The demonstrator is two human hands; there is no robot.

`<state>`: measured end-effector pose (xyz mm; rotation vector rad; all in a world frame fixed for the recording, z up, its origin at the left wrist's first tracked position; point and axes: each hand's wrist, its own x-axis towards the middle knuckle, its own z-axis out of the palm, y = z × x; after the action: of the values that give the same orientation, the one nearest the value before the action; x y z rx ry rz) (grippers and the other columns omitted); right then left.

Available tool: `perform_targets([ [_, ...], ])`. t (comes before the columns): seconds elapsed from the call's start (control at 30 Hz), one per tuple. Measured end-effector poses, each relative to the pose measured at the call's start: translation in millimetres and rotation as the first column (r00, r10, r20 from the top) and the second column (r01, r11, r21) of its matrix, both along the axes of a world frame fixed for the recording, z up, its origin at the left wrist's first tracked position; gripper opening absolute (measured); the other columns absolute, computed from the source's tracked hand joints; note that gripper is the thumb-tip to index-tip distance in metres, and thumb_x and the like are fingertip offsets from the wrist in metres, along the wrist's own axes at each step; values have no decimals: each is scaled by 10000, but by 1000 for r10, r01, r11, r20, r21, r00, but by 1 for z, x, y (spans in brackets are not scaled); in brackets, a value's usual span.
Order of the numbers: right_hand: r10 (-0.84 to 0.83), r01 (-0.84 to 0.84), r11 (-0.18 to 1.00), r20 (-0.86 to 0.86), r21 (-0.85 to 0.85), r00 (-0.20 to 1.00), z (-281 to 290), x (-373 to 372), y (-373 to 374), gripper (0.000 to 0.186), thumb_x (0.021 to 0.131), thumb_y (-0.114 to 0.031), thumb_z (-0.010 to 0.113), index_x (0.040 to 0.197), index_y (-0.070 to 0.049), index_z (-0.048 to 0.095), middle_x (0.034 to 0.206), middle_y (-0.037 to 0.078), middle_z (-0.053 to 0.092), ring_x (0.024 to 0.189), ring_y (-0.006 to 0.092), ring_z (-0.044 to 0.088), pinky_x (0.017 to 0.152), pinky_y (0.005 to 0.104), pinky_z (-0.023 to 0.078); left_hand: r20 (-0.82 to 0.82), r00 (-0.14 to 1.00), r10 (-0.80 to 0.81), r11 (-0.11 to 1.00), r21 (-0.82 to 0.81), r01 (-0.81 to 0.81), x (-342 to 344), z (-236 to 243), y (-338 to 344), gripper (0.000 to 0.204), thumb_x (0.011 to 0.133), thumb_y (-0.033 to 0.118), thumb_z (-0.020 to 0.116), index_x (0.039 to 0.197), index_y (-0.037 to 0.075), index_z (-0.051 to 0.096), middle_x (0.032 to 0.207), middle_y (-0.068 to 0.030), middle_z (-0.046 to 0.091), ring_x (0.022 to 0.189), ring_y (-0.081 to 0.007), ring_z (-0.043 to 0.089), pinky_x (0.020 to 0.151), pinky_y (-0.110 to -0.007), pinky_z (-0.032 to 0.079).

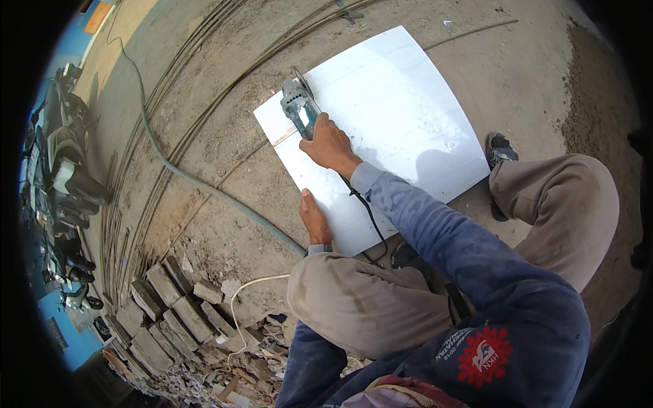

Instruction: The person positions a white rectangular tile on the ground and uses an angle grinder to cut along marked lines. The person makes several straight cuts to separate sections of the tile.

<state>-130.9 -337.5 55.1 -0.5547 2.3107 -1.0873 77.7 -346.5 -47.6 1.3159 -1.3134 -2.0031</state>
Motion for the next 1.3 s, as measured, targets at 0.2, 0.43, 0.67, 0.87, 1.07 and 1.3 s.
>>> perform_targets([
  [0.2,-1,1,1000,7,26,1000,2,2,2,601,861,-241,743,1221,158,475,1143,383,672,1054,526,713,946,563,575,-18,1000,2,1000,27,-2,1,-4,-2,580,1175,459,438,1352,-59,627,1206,-95,697,1060,-173,634,956,-331,517],
  [0.43,13,-14,1000,31,27,999,4,11,15,595,860,-239,745,1213,156,475,1134,384,670,1045,524,712,934,568,577,-60,998,10,998,61,-6,0,-2,-1,576,1176,458,432,1363,-54,618,1203,-97,697,1046,-173,639,943,-335,527],
  [0.67,15,-17,999,48,38,999,4,17,23,596,863,-244,746,1221,149,478,1143,375,661,1053,519,706,942,562,570,-35,999,-8,1000,30,9,0,-1,-1,566,1177,462,422,1338,-44,620,1178,-88,695,1026,-167,639,924,-340,531],
  [0.87,10,-13,998,54,55,998,4,22,28,591,853,-233,751,1227,129,472,1179,375,654,1069,516,703,941,558,580,-4,1000,-16,1000,2,17,-2,4,0,574,1172,483,426,1324,-36,619,1160,-75,686,1015,-164,631,916,-345,525],
  [1.07,18,-22,998,60,60,998,5,23,30,588,857,-236,747,1228,126,470,1184,369,653,1073,516,702,947,557,577,-2,1000,-19,1000,16,19,-1,8,1,577,1175,473,419,1338,-43,621,1184,-86,687,1028,-165,630,924,-343,524],
  [1.3,17,-20,997,49,71,999,5,23,31,586,861,-238,750,1228,123,470,1174,365,654,1069,517,702,947,552,579,-5,1000,12,1000,2,-12,-4,8,2,571,1177,457,418,1335,-50,629,1166,-97,709,1011,-166,652,910,-338,532],
])
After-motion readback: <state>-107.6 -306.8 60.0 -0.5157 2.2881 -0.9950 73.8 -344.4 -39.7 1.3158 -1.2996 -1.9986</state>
